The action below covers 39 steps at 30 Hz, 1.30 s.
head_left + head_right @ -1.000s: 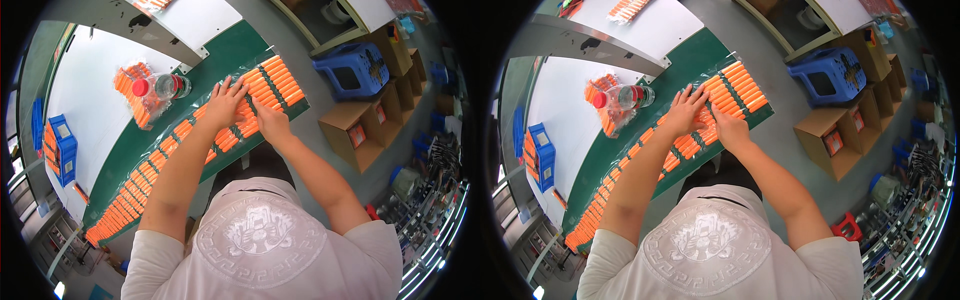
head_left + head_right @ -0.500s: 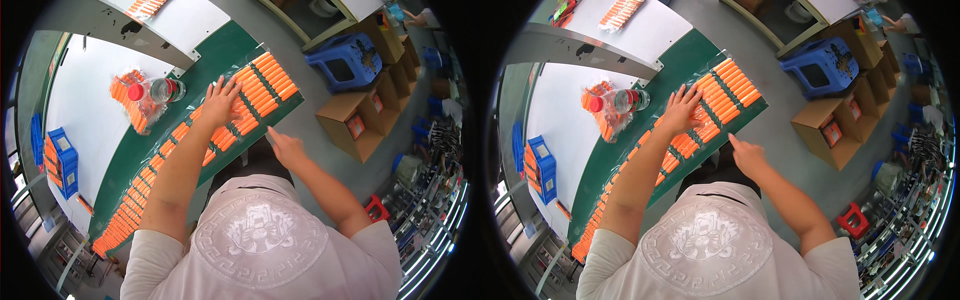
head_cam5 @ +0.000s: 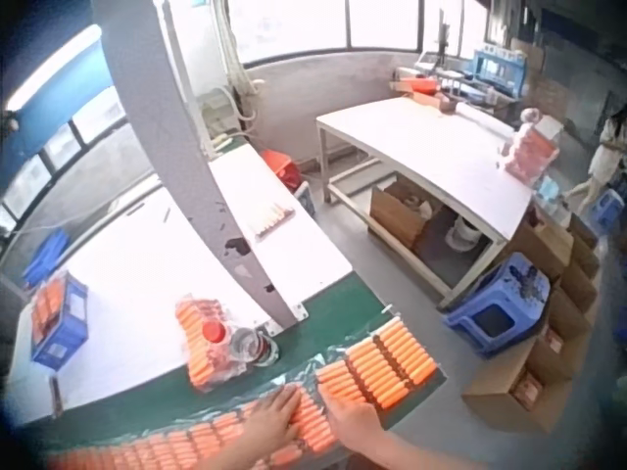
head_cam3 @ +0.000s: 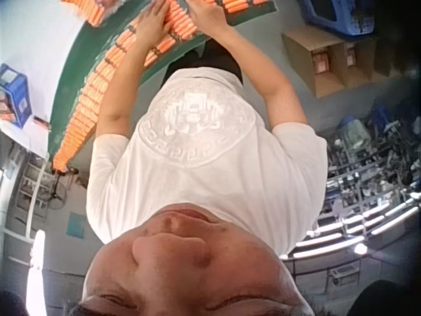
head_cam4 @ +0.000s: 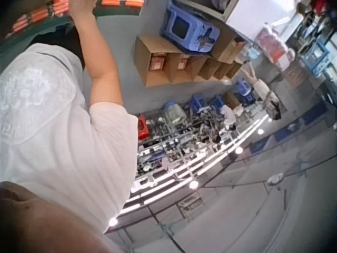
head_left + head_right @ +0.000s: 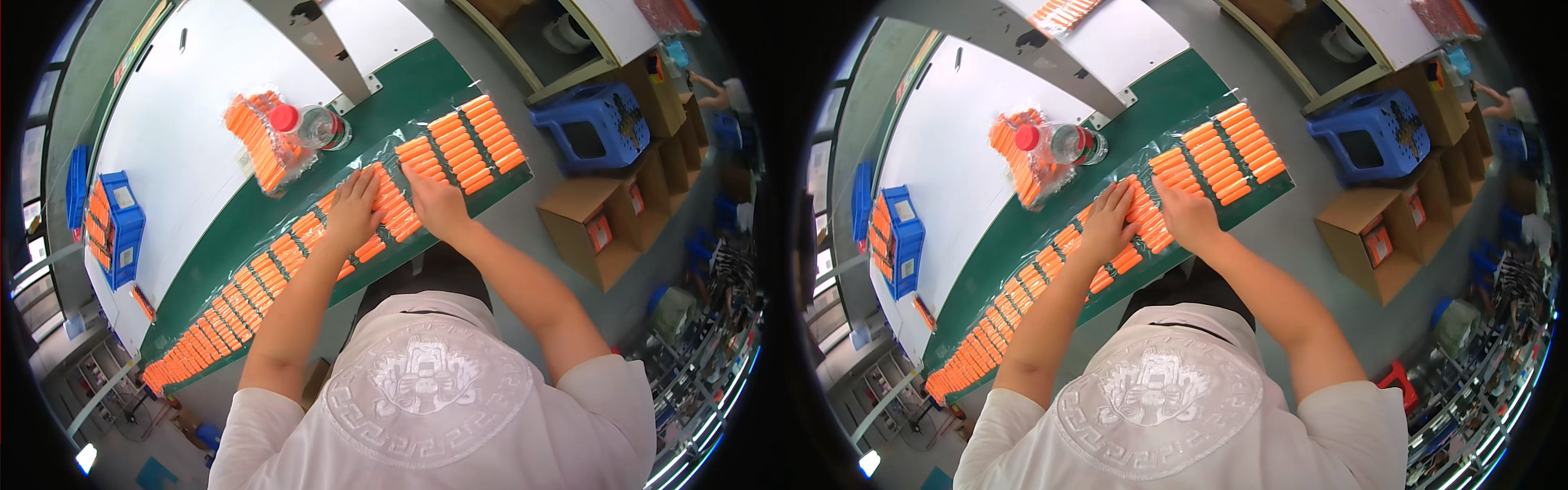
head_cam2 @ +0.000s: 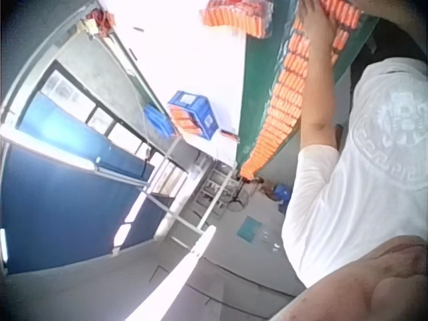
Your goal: The person flips through plastic packages of darts, spreads a long connected strip of dart packs across the table, and cuts between the packs using a utility knife to separate them.
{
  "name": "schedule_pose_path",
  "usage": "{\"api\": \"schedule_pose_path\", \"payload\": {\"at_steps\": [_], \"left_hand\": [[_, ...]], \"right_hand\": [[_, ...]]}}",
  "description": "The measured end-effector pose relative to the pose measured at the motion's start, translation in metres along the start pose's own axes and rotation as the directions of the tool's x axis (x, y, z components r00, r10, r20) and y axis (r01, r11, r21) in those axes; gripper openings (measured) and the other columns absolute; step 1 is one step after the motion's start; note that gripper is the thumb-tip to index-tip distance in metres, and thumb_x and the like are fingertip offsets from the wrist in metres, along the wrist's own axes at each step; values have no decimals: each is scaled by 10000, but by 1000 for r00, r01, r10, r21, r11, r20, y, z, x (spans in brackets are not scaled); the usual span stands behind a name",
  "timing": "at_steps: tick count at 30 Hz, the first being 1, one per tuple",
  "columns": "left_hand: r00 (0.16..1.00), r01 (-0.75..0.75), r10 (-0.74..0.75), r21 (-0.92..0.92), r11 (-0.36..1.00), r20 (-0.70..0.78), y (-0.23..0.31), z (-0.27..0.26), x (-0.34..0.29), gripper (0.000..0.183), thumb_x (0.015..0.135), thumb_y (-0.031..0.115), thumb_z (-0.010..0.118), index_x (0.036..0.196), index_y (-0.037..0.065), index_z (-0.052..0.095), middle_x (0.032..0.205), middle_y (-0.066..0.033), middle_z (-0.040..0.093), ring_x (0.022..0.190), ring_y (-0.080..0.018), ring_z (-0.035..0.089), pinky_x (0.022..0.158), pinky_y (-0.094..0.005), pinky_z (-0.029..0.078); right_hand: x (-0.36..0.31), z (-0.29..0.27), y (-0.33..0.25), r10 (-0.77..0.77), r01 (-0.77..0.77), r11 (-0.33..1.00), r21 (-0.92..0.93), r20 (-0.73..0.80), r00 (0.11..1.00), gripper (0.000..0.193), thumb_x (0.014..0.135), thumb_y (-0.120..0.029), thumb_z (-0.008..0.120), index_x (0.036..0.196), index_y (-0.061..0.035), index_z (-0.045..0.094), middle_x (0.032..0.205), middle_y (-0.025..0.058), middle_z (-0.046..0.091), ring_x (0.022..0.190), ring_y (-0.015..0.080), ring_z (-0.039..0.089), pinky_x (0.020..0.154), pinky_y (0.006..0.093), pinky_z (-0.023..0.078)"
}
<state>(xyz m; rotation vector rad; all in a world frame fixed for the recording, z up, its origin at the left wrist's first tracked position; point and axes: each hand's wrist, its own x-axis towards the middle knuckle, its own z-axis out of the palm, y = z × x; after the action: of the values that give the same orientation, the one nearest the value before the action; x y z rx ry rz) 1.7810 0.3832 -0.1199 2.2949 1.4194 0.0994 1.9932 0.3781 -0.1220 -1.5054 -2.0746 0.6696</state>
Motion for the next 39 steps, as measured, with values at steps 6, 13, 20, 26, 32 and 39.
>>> {"api": "schedule_pose_path", "payload": {"at_steps": [6,13,20,26,32,39], "left_hand": [[999,12,-11,-12,1000,45,3,-2,4,738,813,248,682,1445,48,359,1521,-100,329,1408,-336,287,1137,-458,291],[999,35,-34,-16,999,27,-1,1,-1,732,820,247,678,1452,66,357,1522,-85,333,1413,-330,282,1143,-466,281],[995,-42,43,-18,999,88,22,-10,25,866,743,331,771,1479,197,336,1567,-82,230,1434,-401,192,1126,-592,229],[980,-63,43,94,994,194,23,-1,31,991,637,449,837,1476,291,335,1586,-62,180,1448,-408,138,1109,-662,180],[994,-110,110,12,994,18,12,-6,10,824,715,363,800,1431,233,414,1556,-81,249,1433,-400,187,1115,-630,199],[990,33,-33,-1,999,-134,-34,-4,-63,676,814,306,705,1410,129,439,1496,-112,369,1387,-397,301,1118,-521,282]], "right_hand": [[58,47,4,21,-24,997,-71,-44,999,514,848,-103,569,1355,-97,491,811,106,623,700,316,644,590,438,512],[-22,28,-4,129,-107,975,-197,103,986,517,841,-101,567,1354,-107,501,787,105,621,685,317,643,589,439,517],[-80,3,-16,185,-172,972,-160,73,980,501,833,-123,594,1330,-118,532,752,84,600,631,281,636,550,423,509],[-85,0,-18,181,-171,968,-184,41,983,497,835,-134,597,1328,-121,534,742,78,598,621,278,630,553,426,503],[-185,-43,-12,230,-196,957,-216,145,962,469,829,-108,595,1297,-122,567,771,94,630,647,291,637,564,429,500],[-107,-30,-51,101,-102,995,-5,-66,993,442,861,-33,567,1300,-86,551,834,138,646,711,326,640,596,410,504]]}}
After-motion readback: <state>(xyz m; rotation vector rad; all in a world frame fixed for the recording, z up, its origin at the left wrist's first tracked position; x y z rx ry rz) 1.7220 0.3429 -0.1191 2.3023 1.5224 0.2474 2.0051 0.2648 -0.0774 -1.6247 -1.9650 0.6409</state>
